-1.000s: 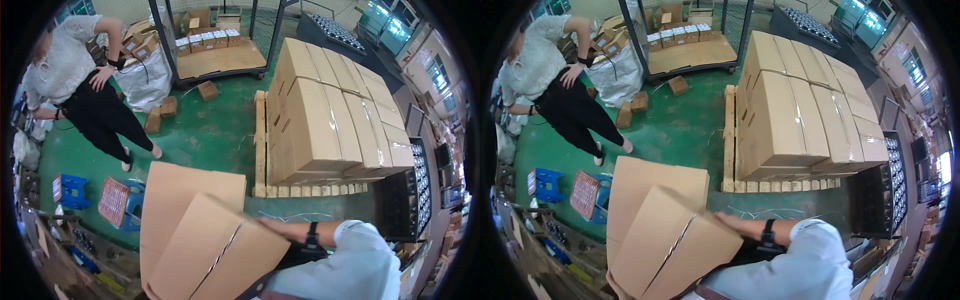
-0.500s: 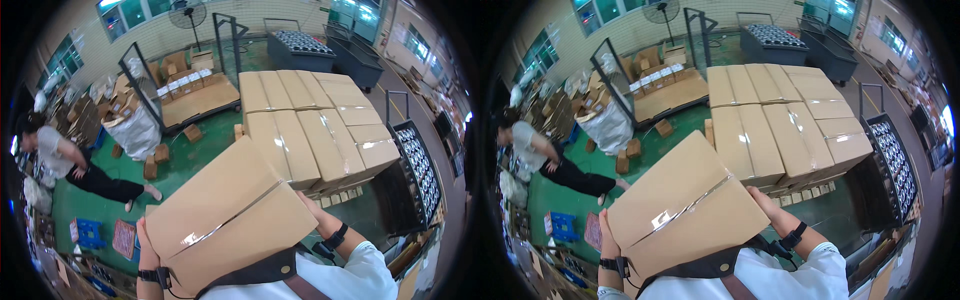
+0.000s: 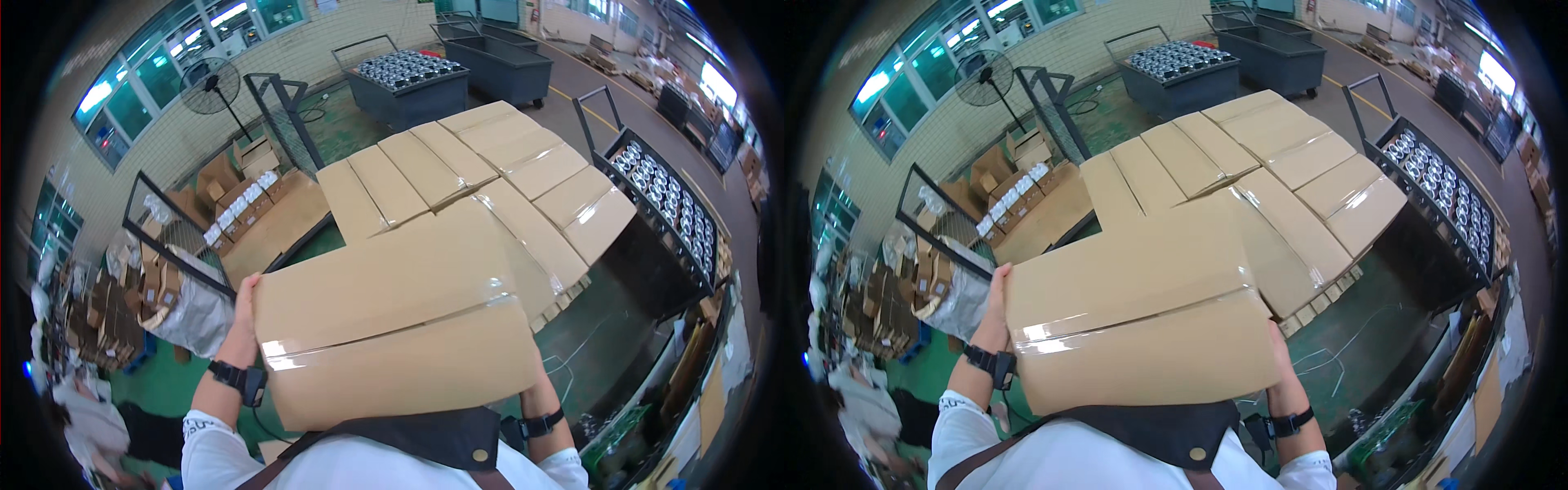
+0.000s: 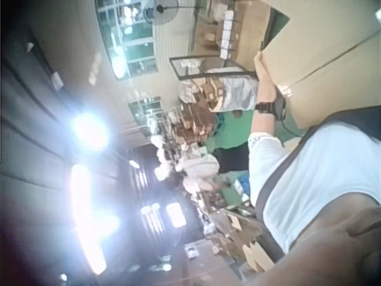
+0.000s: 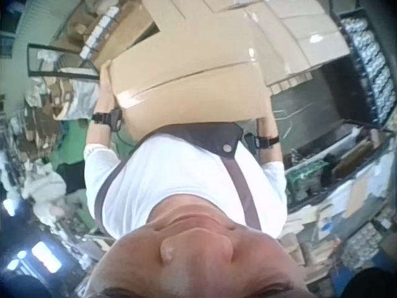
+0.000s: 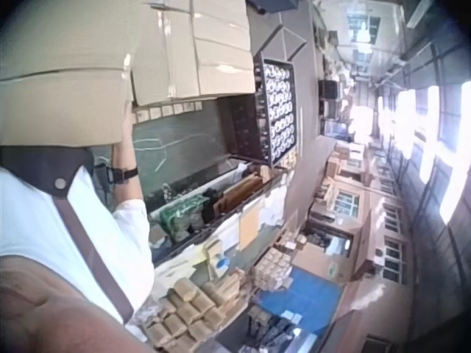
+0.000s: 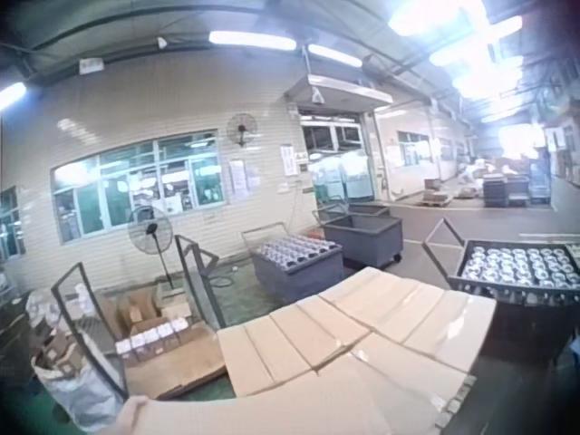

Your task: Packing industrial items and sachets into cardboard boxes and sealing them with tape.

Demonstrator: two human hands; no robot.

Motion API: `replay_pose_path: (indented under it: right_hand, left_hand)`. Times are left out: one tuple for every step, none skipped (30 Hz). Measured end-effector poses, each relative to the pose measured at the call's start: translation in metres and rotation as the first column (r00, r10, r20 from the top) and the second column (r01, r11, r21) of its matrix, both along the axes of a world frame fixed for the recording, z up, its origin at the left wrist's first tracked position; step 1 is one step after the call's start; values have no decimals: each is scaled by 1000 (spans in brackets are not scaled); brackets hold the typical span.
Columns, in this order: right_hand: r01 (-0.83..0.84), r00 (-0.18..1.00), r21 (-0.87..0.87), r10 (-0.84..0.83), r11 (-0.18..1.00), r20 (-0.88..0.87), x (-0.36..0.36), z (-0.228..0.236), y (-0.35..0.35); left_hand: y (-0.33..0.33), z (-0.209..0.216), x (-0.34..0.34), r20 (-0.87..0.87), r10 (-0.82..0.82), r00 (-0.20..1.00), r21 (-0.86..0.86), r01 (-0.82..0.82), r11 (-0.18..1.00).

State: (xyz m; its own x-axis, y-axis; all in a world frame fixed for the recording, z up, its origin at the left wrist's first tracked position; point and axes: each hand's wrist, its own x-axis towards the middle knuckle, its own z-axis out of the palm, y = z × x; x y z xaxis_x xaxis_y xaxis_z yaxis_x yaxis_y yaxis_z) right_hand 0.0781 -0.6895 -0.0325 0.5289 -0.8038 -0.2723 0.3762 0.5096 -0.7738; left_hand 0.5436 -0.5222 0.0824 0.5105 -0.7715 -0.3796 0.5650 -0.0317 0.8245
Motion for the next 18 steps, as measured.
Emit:
replay_pose_path:
  right_hand:
    - [-9, 999, -6, 9, 1000, 44, 7, -1, 3]
    - [17, 999, 7, -17, 1000, 39, 15, -3, 9]
    - [106, 994, 16, -106, 994, 8, 23, -6, 16]
    - [192, 981, 21, -191, 981, -24, 39, -8, 15]
    - [213, 976, 27, -212, 977, -41, 62, -15, 11]
    - [241, 970, 34, -240, 970, -39, 95, -13, 4]
    - [276, 961, 33, -275, 961, -34, 127, -12, -11]
    - [306, 952, 28, -305, 952, -32, 161, -9, -30]
    - [329, 944, 19, -328, 944, -35, 192, -7, -57]
    - [349, 936, 15, -348, 937, -45, 218, -2, -75]
    - [366, 930, 10, -365, 931, -53, 243, 2, -94]
    - [371, 927, 9, -369, 929, -65, 264, 5, -111]
    - [379, 924, 6, -378, 925, -62, 288, 6, -130]
    - [386, 921, 4, -385, 922, -54, 310, 5, -146]
    - [401, 915, 1, -400, 916, -45, 338, 5, -155]
    - [414, 910, -2, -414, 910, -31, 345, 3, -159]
    - [427, 904, -5, -427, 904, -12, 344, -1, -158]
    - [434, 901, -10, -434, 901, 14, 345, -5, -158]
  left_hand:
    - [-24, -6, 22, 21, -46, 999, 31, 46, 998]
    - [-47, -10, 40, 16, -72, 997, 44, 71, 996]
    - [-73, -15, 52, -21, -136, 990, 66, 137, 988]
    - [-97, -22, 68, -57, -196, 979, 85, 201, 976]
    - [-119, -39, 90, -74, -217, 973, 91, 223, 971]
    - [-138, -65, 117, -111, -275, 955, 65, 283, 957]
    - [-163, -77, 136, -143, -339, 930, 28, 346, 938]
    - [-182, -85, 155, -169, -353, 920, 21, 362, 932]
    - [-203, -83, 167, -208, -375, 903, 114, 403, 908]
    - [-214, -86, 179, -255, -390, 885, 209, 444, 871]
    - [-228, -94, 197, -290, -391, 874, 199, 454, 868]
    - [-241, -100, 212, -354, -418, 836, 185, 501, 845]
    - [-259, -102, 230, -402, -450, 798, 166, 547, 821]
    - [-274, -103, 246, -420, -442, 792, 160, 544, 824]
    - [-287, -101, 263, -398, -501, 768, 121, 586, 802]
    - [-298, -100, 276, -369, -558, 743, 83, 624, 777]
    - [-306, -101, 286, -378, -557, 740, 77, 625, 777]
    - [-316, -101, 300, -326, -547, 771, 85, 600, 796]
